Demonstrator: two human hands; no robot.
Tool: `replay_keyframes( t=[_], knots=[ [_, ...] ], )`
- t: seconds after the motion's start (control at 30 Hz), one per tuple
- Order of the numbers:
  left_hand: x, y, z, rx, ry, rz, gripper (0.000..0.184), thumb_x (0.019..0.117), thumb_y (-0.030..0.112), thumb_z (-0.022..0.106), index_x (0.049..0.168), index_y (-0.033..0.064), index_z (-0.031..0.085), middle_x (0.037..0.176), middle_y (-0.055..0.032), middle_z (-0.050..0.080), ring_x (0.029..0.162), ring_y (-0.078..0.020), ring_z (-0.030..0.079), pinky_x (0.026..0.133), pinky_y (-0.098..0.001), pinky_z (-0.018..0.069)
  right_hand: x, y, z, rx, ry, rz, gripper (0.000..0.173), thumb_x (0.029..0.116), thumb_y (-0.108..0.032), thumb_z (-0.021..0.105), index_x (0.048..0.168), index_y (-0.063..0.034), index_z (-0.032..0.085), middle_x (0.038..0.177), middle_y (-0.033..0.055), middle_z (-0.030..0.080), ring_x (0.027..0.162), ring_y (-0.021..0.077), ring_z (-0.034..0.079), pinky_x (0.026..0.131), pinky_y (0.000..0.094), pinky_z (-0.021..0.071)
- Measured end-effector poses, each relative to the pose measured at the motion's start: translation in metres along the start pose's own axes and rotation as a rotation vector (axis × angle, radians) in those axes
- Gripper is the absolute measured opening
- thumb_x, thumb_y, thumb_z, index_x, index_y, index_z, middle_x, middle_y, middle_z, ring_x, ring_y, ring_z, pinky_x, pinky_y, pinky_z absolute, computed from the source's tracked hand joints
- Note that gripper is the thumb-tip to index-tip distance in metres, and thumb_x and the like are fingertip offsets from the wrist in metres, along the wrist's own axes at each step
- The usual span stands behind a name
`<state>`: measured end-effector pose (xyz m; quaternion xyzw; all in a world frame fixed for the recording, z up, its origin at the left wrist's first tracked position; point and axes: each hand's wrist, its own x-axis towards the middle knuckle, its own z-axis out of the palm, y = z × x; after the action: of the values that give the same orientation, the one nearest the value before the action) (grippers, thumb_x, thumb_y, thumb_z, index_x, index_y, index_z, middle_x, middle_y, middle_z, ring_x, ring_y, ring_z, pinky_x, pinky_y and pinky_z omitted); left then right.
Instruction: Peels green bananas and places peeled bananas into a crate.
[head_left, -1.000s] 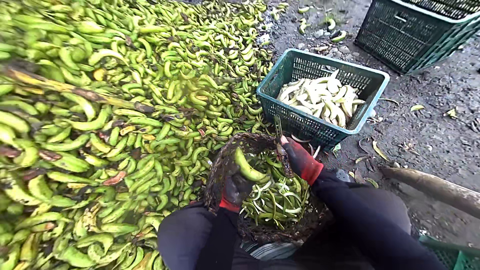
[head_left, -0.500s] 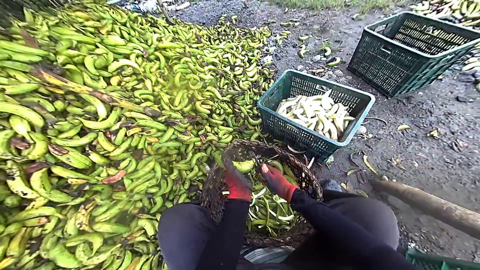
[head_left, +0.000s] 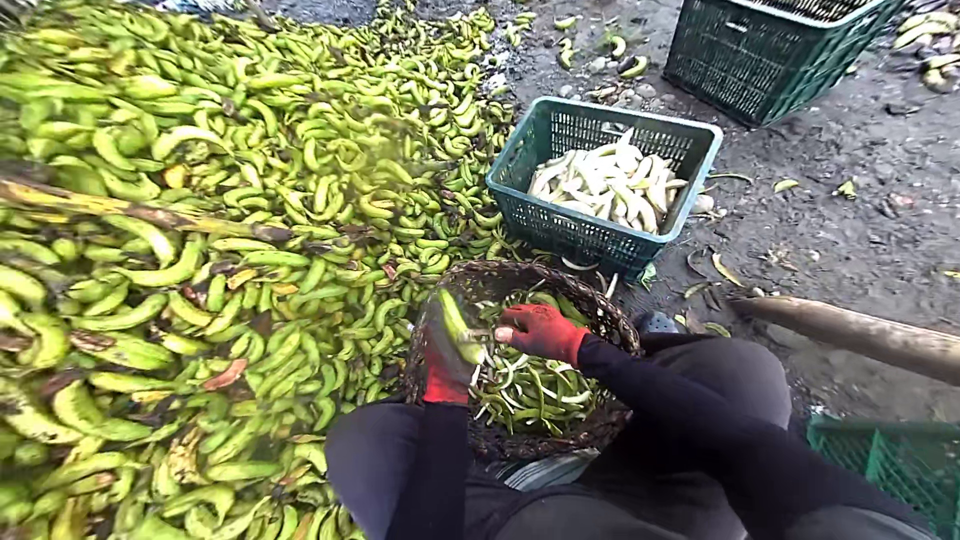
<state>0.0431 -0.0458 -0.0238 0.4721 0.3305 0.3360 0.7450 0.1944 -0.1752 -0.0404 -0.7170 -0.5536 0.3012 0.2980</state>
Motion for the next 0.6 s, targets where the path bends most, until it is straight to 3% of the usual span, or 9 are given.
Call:
replay_keyframes(
  t=[0.1,0.17,0.3,0.33,0.4,0.43,0.53,0.57,0.6],
  knots=[
    [0.001,0.003,0.009,0.049,0.092,-0.022,0.047,0.1085,0.051,0.035,0.128,0.0151,0.059,0.092,-0.0024,0.066,0.075,-0.0097,0.064,0.066,-0.0292,0.0575,-0.004,-0.014,-0.006,-0.142,-0.014,-0.081,0.062,0.1008,-0.066,0.04,0.119,-0.0143,0.07,0.116,0.0132,0.069,0.112,0.0313,0.064,0.105,0.0566,0.0421],
    [-0.006,0.004,0.021,0.061,0.102,-0.027,0.046,0.11,0.048,0.033,0.129,0.0138,0.058,0.092,-0.0029,0.065,0.074,-0.0099,0.064,0.065,-0.0293,0.0574,0.0,-0.014,-0.01,-0.18,0.04,-0.028,0.06,0.1009,-0.065,0.042,0.122,-0.016,0.07,0.119,0.0141,0.068,0.115,0.0328,0.063,0.106,0.0577,0.0409],
    [-0.032,-0.008,0.04,0.033,-0.012,-0.198,0.047,0.1104,0.046,0.031,0.122,0.0104,0.059,0.086,-0.0067,0.066,0.07,-0.0142,0.065,0.059,-0.0308,0.0576,0.025,0.011,-0.02,-0.262,0.339,0.163,0.05,0.0982,-0.059,0.055,0.125,-0.0197,0.071,0.127,0.0199,0.066,0.12,0.0406,0.06,0.103,0.0664,0.0414],
    [-0.037,-0.014,0.04,0.035,-0.023,-0.214,0.049,0.1108,0.046,0.031,0.124,0.0093,0.06,0.09,-0.0085,0.066,0.073,-0.0161,0.065,0.063,-0.033,0.058,0.029,0.018,-0.024,-0.26,0.364,0.236,0.05,0.0988,-0.058,0.054,0.126,-0.0194,0.07,0.127,0.0198,0.065,0.119,0.0408,0.061,0.1,0.0666,0.0428],
    [-0.032,-0.022,0.036,0.016,0.005,-0.122,0.051,0.1115,0.045,0.026,0.123,0.0082,0.059,0.088,-0.0086,0.066,0.072,-0.0159,0.065,0.062,-0.0329,0.0582,0.029,0.018,-0.031,-0.207,0.346,0.282,0.05,0.1002,-0.057,0.051,0.125,-0.0175,0.069,0.122,0.0187,0.066,0.113,0.0399,0.062,0.094,0.0654,0.0452],
    [-0.023,-0.022,0.031,0.015,0.054,-0.041,0.052,0.1113,0.047,0.024,0.125,0.0091,0.057,0.092,-0.0084,0.066,0.075,-0.0159,0.065,0.064,-0.0338,0.0582,0.025,0.011,-0.028,-0.177,0.311,0.239,0.049,0.0996,-0.056,0.051,0.122,-0.0167,0.07,0.118,0.0179,0.068,0.109,0.039,0.064,0.092,0.0648,0.0476],
    [0.009,-0.013,0.009,0.127,0.208,0.134,0.056,0.1113,0.048,0.024,0.149,0.0107,0.044,0.133,-0.0128,0.059,0.115,-0.0198,0.061,0.095,-0.043,0.0541,0.002,-0.02,-0.018,-0.137,0.108,0.067,0.06,0.0998,-0.065,0.043,0.12,-0.0145,0.069,0.117,0.0151,0.069,0.111,0.0348,0.065,0.098,0.0609,0.0465],
    [0.014,-0.009,0.005,0.145,0.231,0.149,0.057,0.1112,0.047,0.026,0.152,0.011,0.041,0.141,-0.0133,0.056,0.123,-0.0208,0.058,0.101,-0.0445,0.0513,-0.004,-0.028,-0.017,-0.145,0.071,0.045,0.064,0.1003,-0.066,0.039,0.121,-0.0142,0.068,0.119,0.0155,0.068,0.114,0.0345,0.064,0.101,0.0599,0.0441],
    [0.015,-0.006,0.006,0.145,0.241,0.145,0.056,0.1108,0.048,0.028,0.15,0.0114,0.044,0.137,-0.0122,0.058,0.12,-0.0199,0.06,0.099,-0.0435,0.0523,-0.006,-0.031,-0.017,-0.153,0.063,0.044,0.064,0.1007,-0.066,0.037,0.122,-0.0144,0.068,0.119,0.0156,0.068,0.115,0.0345,0.063,0.102,0.0596,0.0432]
  ],
)
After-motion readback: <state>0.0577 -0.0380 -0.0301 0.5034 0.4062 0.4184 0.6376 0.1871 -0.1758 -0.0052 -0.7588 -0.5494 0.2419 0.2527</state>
